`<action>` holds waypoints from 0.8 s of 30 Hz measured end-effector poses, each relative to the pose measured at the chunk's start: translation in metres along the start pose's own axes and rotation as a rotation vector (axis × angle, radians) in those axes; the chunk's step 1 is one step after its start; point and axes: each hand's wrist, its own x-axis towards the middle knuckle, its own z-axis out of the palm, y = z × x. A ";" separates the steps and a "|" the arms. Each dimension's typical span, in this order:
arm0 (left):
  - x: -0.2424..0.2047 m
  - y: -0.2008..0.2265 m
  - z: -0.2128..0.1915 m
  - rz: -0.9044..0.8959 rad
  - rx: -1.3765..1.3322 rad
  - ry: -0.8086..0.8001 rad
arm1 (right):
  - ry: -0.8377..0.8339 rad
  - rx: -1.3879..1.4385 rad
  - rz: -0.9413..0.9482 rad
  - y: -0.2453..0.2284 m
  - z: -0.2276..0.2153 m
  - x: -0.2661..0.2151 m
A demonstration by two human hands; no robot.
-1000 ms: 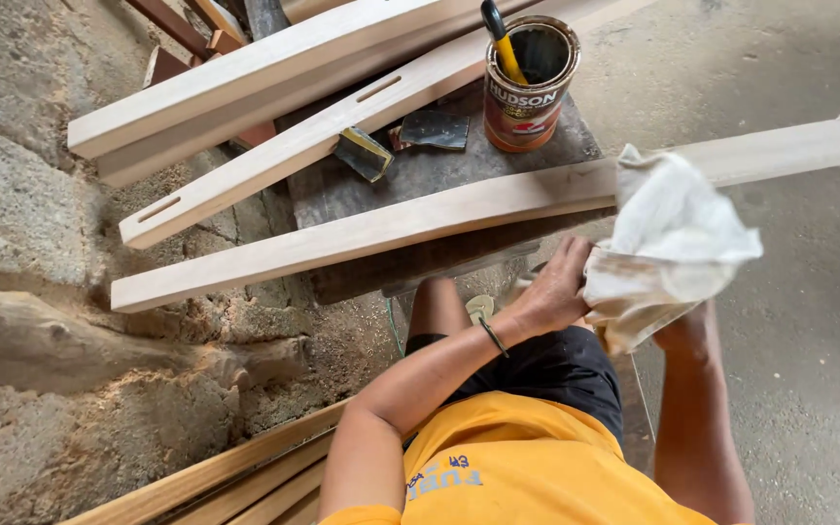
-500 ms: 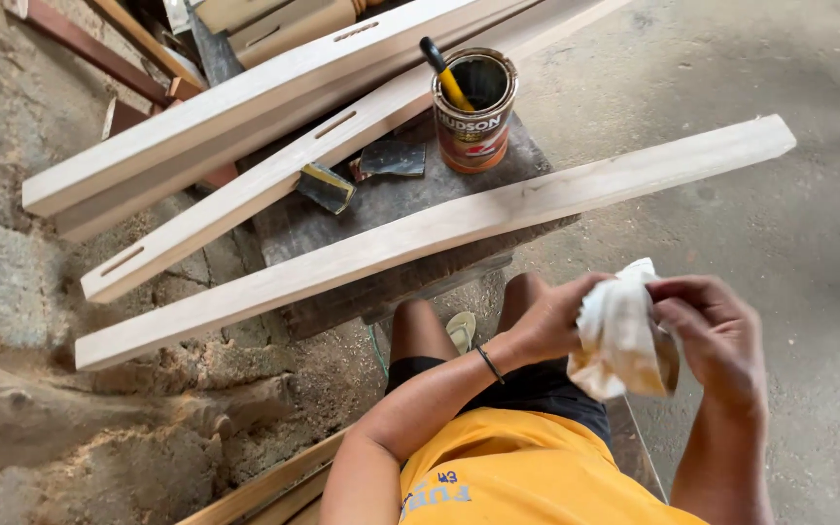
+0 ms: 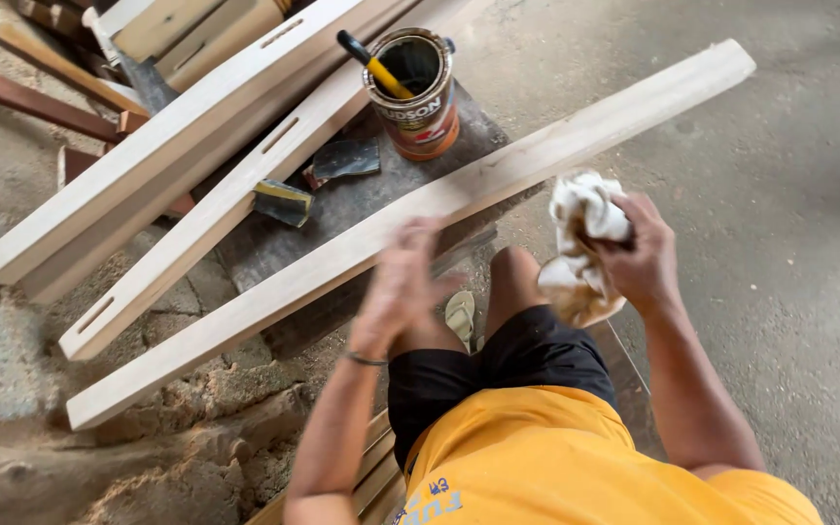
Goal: The person applies a finish to a wooden plank using a brush, then wipes the plank with a cloth. They then use a chisel to carve or smooth the surface of the plank.
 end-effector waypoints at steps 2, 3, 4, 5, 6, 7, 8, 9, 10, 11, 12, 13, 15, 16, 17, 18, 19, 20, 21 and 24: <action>-0.013 -0.035 -0.014 -0.077 0.138 0.070 | -0.008 -0.019 -0.064 -0.011 0.021 0.015; -0.018 -0.053 -0.021 -0.161 0.281 0.149 | -0.024 -0.031 -0.136 -0.016 0.032 0.024; -0.022 -0.061 -0.025 -0.151 0.273 0.143 | -0.017 -0.041 -0.129 -0.025 0.045 0.028; -0.026 -0.069 -0.029 -0.183 0.348 0.130 | -0.039 -0.206 -0.231 -0.034 0.058 0.032; -0.029 -0.077 -0.034 -0.213 0.425 0.118 | -0.061 -0.371 -0.332 -0.042 0.072 0.038; -0.030 -0.080 -0.031 -0.202 0.418 0.113 | -0.054 -0.380 -0.325 -0.035 0.081 0.039; -0.032 -0.084 -0.030 -0.150 0.476 0.188 | -0.046 -0.472 -0.311 -0.028 0.091 0.041; -0.033 -0.089 -0.028 -0.097 0.533 0.263 | -0.038 -0.563 -0.297 -0.020 0.102 0.043; -0.032 -0.091 -0.027 -0.094 0.525 0.261 | -0.037 -0.571 -0.294 -0.005 0.102 0.048; -0.031 -0.094 -0.025 -0.057 0.533 0.323 | -0.038 -0.577 -0.299 0.010 0.102 0.053; -0.030 -0.097 -0.024 -0.019 0.541 0.383 | -0.038 -0.581 -0.303 0.025 0.103 0.058; -0.030 -0.096 -0.024 -0.015 0.536 0.381 | -0.036 -0.587 -0.299 0.034 0.092 0.067; -0.030 -0.095 -0.025 -0.029 0.542 0.404 | 0.110 -0.690 -0.248 0.049 0.070 0.089; -0.029 -0.095 -0.025 -0.025 0.537 0.402 | 0.112 -0.695 -0.245 0.068 0.058 0.101; -0.029 -0.095 -0.024 -0.034 0.543 0.407 | 0.095 -0.803 -0.123 0.087 0.045 0.112; -0.029 -0.094 -0.024 -0.044 0.547 0.415 | 0.079 -0.909 0.000 0.106 0.030 0.125; -0.026 -0.086 -0.028 -0.040 0.541 0.415 | 0.082 -0.915 0.002 0.122 0.012 0.143; -0.024 -0.078 -0.031 -0.052 0.604 0.384 | 0.124 -0.839 0.032 0.138 -0.006 0.160; -0.022 -0.069 -0.034 -0.065 0.667 0.352 | 0.165 -0.763 0.061 0.154 -0.024 0.176; -0.022 -0.071 -0.033 -0.060 0.678 0.353 | 0.153 -0.722 0.245 0.207 -0.063 0.213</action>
